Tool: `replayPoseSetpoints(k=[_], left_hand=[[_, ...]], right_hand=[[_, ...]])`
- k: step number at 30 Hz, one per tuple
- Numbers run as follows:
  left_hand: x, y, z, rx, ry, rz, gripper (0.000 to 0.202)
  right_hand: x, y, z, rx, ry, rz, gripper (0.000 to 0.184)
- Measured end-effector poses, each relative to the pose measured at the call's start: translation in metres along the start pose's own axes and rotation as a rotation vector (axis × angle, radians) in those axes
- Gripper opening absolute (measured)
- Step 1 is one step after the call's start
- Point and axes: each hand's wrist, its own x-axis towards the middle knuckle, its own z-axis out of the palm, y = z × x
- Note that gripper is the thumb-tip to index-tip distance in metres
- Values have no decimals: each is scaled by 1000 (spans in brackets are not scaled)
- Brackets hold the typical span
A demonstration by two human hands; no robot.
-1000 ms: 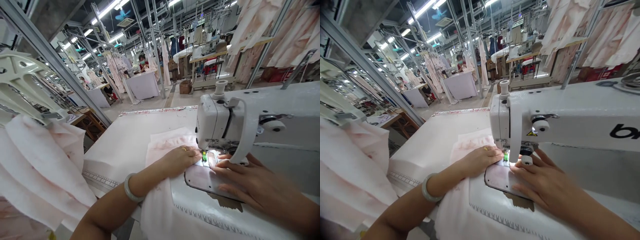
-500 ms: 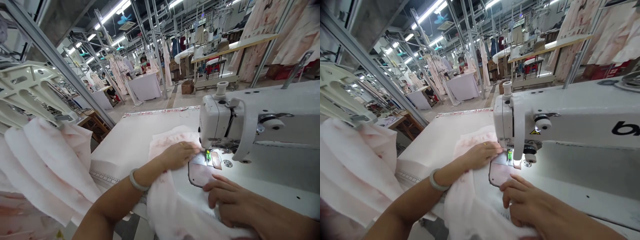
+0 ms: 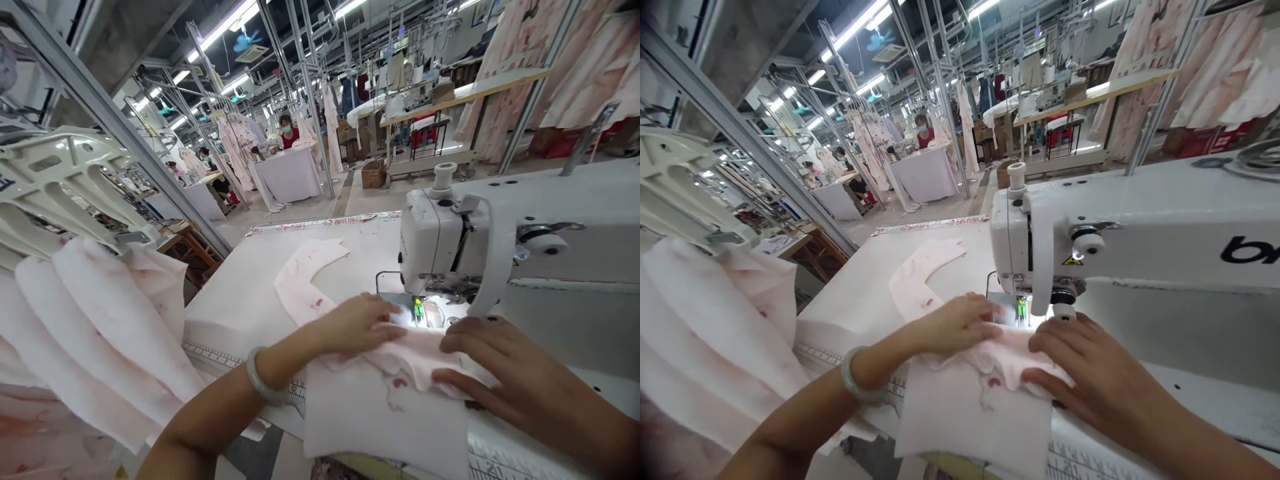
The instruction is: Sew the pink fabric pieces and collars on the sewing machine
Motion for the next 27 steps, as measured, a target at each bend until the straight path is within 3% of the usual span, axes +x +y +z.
replayPoseSetpoints(k=[3,6,9,10,12,14,16,21,27], left_hand=[[1,23,11,99,-108,-82,30],[-1,23,6,90,-144,-249,38],[-9,17,2,92,-4,-386,29],[-12,16,3,128,76,-366,25],[-18,17,9,200,188,-188,25],[-24,18,20,233,183,69,29],[-27,19,31,254,141,234,37],[-21,10,46,340,88,290,45],[0,0,39,354,43,315,47]], right_hand=[[9,-12,-4,102,-54,-126,28],[16,-21,-5,74,-76,-180,29],[18,-22,-4,28,-74,-238,36],[18,-22,-3,25,-80,-244,38],[18,-21,-4,25,-84,-250,40],[18,-20,-5,24,-76,-268,38],[17,-18,-7,26,-53,-262,36],[15,-10,-8,16,-33,-136,34],[9,5,1,-102,-53,-135,34]])
